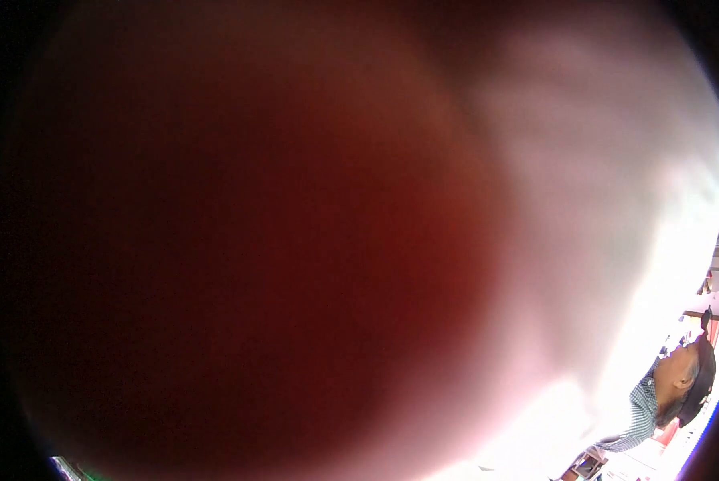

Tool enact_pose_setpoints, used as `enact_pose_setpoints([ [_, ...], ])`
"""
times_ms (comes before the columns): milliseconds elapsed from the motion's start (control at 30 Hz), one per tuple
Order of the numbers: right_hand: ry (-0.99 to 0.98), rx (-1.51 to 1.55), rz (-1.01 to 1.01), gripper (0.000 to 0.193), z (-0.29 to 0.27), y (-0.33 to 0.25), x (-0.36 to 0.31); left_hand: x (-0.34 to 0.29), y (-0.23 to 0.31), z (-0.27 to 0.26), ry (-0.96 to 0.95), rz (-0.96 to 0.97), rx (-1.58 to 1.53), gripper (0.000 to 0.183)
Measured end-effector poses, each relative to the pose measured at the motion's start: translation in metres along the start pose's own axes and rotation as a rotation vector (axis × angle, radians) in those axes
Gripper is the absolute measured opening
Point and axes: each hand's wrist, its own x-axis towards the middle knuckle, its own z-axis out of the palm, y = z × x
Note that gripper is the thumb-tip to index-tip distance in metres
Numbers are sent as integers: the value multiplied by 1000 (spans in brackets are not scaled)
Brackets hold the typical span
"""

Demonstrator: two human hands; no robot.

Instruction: The person places small metal components into a grid sheet by hand, taking pieces from a pile on the table and inserting them one by one into individual slots.

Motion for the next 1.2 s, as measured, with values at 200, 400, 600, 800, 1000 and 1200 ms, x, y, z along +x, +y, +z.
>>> enact_pose_setpoints([
  [200,-30,137,71,24,-4,-1,-10,49,-83,97,803,481,656,52],
  [400,-62,260,133,27,-8,-1,-19,58,-104,99,703,512,849,39],
  [600,-80,359,178,29,-14,-14,-27,29,-79,72,567,511,563,45],
  [800,378,1216,1069,15,2,-115,-39,3,-8,39,524,142,-44,42],
  [1000,69,395,-162,15,23,-123,-51,0,9,20,640,339,-441,31],
  [1200,7,418,-35,13,22,-119,-50,2,20,40,802,368,-745,30],
])
